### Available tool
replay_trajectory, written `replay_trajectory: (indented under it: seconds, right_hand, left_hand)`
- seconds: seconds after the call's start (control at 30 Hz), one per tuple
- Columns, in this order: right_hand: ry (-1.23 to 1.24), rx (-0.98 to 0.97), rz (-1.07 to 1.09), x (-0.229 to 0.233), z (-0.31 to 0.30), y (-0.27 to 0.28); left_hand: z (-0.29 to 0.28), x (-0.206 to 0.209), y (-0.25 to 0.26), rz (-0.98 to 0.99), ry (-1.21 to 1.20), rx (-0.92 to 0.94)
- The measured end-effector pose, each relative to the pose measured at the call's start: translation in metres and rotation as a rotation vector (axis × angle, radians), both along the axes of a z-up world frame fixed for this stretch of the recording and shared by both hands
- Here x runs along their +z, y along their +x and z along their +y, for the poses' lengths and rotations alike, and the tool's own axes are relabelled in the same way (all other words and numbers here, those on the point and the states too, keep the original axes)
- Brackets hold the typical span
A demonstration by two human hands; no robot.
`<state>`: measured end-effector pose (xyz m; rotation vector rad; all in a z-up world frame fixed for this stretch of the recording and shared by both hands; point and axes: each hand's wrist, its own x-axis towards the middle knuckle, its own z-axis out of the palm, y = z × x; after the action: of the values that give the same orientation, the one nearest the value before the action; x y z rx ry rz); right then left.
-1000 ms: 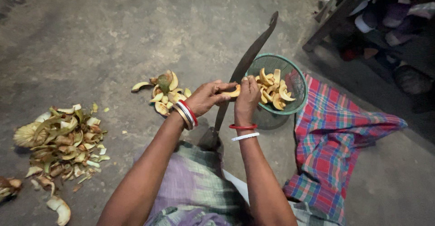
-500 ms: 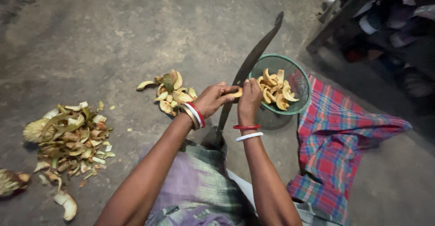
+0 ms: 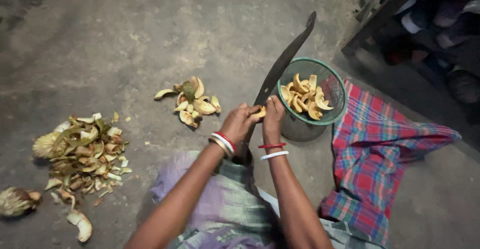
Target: The person sits on the floor and uses a curved blade to peel and slice fruit pieces. They place the peeled pieces into a green basket and discard the peels onto the floor.
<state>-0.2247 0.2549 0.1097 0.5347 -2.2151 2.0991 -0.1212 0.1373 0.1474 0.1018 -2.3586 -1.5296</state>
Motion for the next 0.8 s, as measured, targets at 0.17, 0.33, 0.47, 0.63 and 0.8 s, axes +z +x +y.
replay_trajectory:
  seconds: [0.17,0.33,0.47,0.63,0.8]
  right_hand:
    - [-0.227,0.094,-0.288,0.0,0.0,-0.007]
    - [-0.234,0.094,-0.235,-0.001,-0.003,-0.009]
    - [-0.134,-0.07,0.003,-0.002,-0.006,0.002]
    - [-0.198,-0.099,-0.04,-0.005,-0.013,-0.005]
    - [-0.255,-0.029,-0.123,-0.008,-0.01,-0.004]
  left_hand:
    - [0.028,0.024,0.005,-0.035,-0.142,0.193]
    - [0.03,0.002,-0.004,-0.036,-0.102,0.248]
    - [-0.038,-0.035,-0.027,-0.272,0.758,-0.286]
    - [-0.044,-0.058,-0.053,-0.199,1.106,-0.351]
    - [-0.032,-0.078,-0.059,-0.115,1.035,-0.31]
